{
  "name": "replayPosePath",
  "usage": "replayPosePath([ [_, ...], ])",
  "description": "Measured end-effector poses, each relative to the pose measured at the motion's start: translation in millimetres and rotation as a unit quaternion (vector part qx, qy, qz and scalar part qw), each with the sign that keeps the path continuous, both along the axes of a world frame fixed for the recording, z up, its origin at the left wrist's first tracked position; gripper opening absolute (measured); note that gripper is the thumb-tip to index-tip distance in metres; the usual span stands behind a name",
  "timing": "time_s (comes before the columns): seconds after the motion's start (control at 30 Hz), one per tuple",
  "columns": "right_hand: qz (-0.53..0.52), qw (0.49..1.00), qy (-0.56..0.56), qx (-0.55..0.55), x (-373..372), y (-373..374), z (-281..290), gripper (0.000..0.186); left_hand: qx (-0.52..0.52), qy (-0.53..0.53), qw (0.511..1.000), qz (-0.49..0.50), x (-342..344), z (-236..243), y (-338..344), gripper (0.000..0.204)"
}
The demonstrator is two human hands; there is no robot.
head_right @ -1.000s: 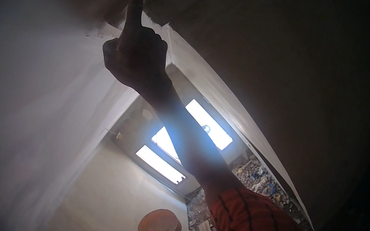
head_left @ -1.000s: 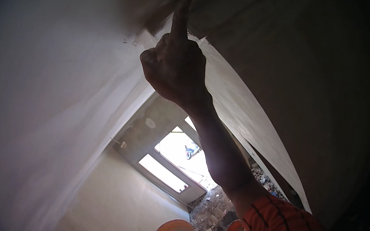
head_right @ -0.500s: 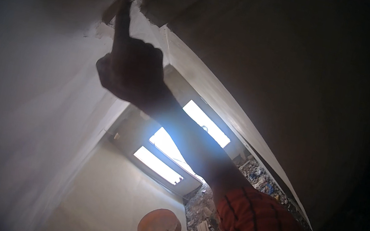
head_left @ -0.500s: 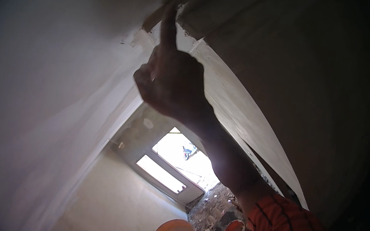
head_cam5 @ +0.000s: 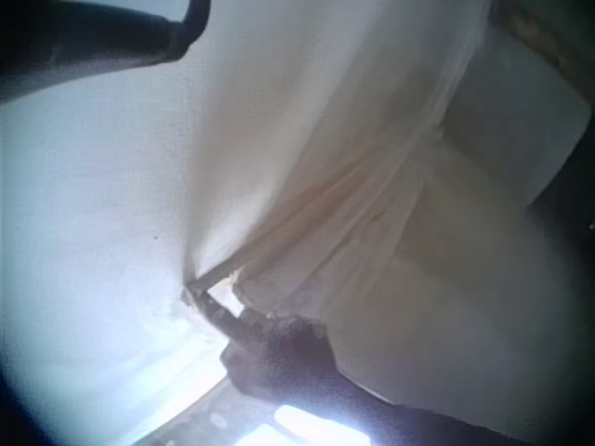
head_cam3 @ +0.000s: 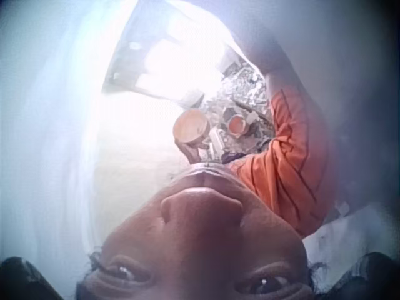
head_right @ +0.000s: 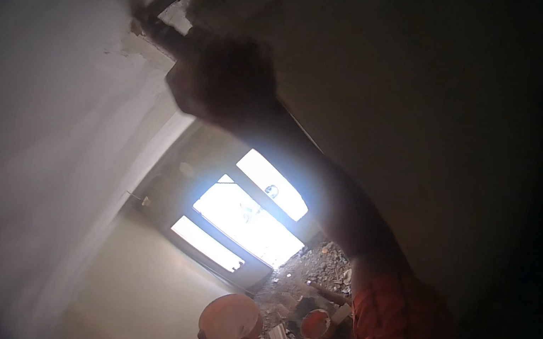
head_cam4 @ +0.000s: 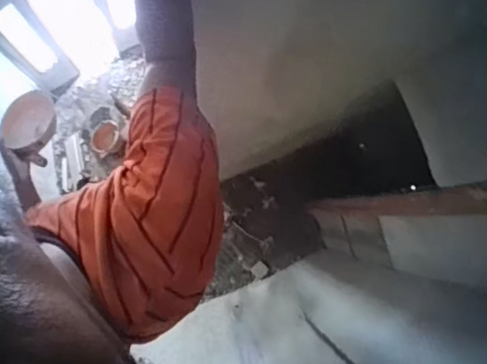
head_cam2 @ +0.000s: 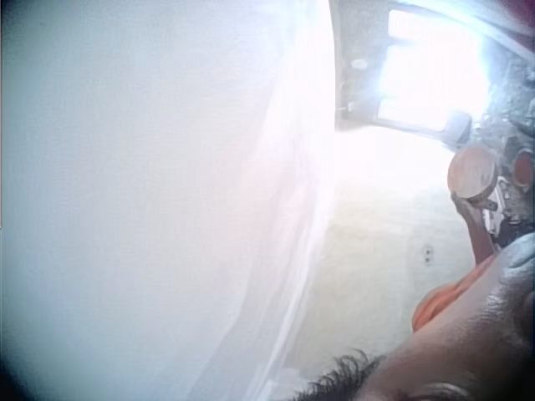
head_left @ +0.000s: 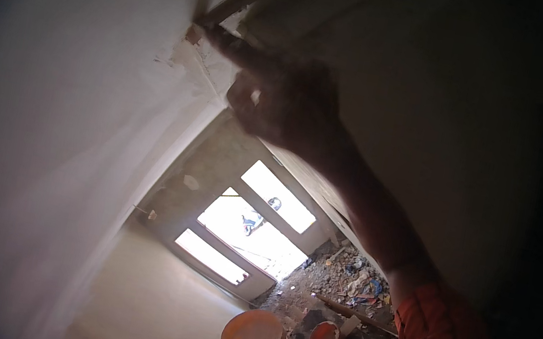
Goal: The person scoops plaster from a bowl using a trowel and applies it to the upper wall and ceiling areas. The person repeatedly smooths the plaster along the wall-ceiling junction and corners while standing on a scaffold.
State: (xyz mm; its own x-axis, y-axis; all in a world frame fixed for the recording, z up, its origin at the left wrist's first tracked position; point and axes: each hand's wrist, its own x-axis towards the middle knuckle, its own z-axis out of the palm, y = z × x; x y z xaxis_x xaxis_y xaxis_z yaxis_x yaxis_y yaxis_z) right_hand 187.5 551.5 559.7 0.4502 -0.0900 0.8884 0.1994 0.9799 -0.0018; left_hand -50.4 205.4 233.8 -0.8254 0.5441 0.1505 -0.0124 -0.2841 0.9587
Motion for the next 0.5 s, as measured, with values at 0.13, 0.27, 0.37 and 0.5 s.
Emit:
replayPosePath([
  [0.13,-0.047,0.998,0.032,-0.013,25.8,27.5,-3.3,0.06,0.08,-0.029,0.996,0.013,-26.1,-18.6,24.3,0.064],
  [0.27,0.096,0.989,0.09,-0.07,32.0,41.9,-2.9,0.061,0.111,0.007,0.994,-0.025,-13.8,-10.7,55.0,0.061],
  [0.37,0.125,0.983,0.12,-0.064,-3.4,13.2,6.0,0.074,0.077,0.06,0.995,-0.015,-17.9,-14.4,51.7,0.061],
  [0.5,0.269,0.943,-0.016,-0.198,-15.6,-29.3,27.6,0.098,0.05,0.118,0.992,-0.017,-25.5,-22.6,50.6,0.061],
])
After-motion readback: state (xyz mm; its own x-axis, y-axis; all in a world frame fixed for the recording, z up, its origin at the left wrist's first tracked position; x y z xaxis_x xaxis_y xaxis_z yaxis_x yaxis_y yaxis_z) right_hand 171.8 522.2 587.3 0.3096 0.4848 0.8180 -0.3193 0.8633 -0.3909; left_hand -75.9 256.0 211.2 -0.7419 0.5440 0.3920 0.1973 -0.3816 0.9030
